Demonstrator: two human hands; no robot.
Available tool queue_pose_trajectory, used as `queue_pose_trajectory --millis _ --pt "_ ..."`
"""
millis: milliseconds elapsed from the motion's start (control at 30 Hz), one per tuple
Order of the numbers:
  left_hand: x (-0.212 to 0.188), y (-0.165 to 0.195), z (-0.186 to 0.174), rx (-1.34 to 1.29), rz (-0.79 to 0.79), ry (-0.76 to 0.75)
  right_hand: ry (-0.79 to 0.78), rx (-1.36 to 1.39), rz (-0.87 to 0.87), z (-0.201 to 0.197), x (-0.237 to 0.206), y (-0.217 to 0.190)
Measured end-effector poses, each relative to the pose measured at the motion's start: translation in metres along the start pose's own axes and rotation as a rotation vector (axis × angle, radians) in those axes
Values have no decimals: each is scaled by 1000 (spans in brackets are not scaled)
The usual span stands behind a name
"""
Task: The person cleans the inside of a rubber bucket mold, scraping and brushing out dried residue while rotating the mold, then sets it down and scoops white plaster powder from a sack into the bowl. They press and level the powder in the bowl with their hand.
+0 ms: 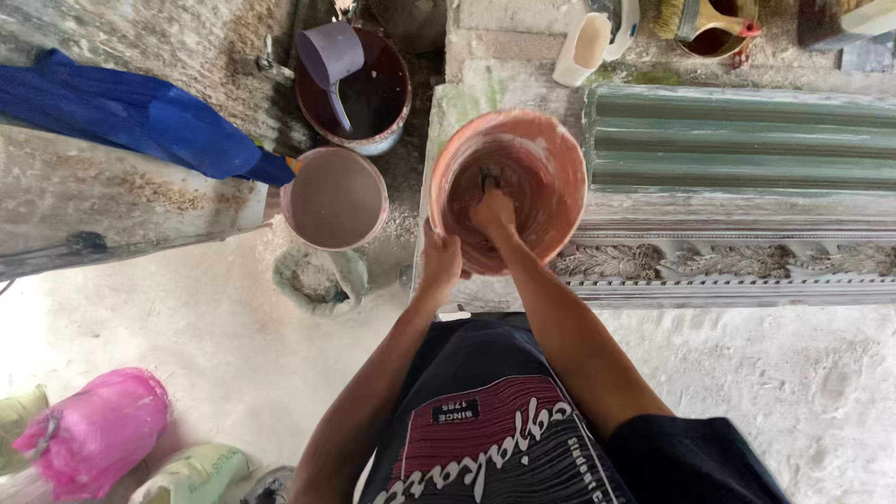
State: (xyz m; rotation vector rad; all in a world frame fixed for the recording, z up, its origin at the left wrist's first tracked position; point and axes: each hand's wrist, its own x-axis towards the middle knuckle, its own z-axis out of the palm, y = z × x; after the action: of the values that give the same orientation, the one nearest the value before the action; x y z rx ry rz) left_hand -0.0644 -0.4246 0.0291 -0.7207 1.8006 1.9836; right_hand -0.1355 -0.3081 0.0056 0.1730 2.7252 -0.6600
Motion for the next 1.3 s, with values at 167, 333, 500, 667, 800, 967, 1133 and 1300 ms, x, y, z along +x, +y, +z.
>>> queue_pose_trajectory --millis 167,333,500,667,800,967,1133,1300 --pt "14 5 -17 96 -67 -169 -141 -161 -241 -1 3 18" --pt "1 -4 3 -3 79 -38 -154 -369 -373 -5 8 22" --pt "-6 -3 8 -52 13 -20 -330 -202 -318 -10 3 11" --pt "-19 -1 2 50 13 -75 -166 -138 -164 -8 -10 10" --pt "-14 -2 0 92 7 10 -282 -212 -332 -7 -8 17" --pt "19 4 -35 371 323 179 -649 -398 -474 -25 14 19" --pt "-23 -35 -11 626 541 430 -487 -452 -503 -39 22 23" --pt "-15 -38 0 16 342 309 -615 -380 -514 -20 3 32"
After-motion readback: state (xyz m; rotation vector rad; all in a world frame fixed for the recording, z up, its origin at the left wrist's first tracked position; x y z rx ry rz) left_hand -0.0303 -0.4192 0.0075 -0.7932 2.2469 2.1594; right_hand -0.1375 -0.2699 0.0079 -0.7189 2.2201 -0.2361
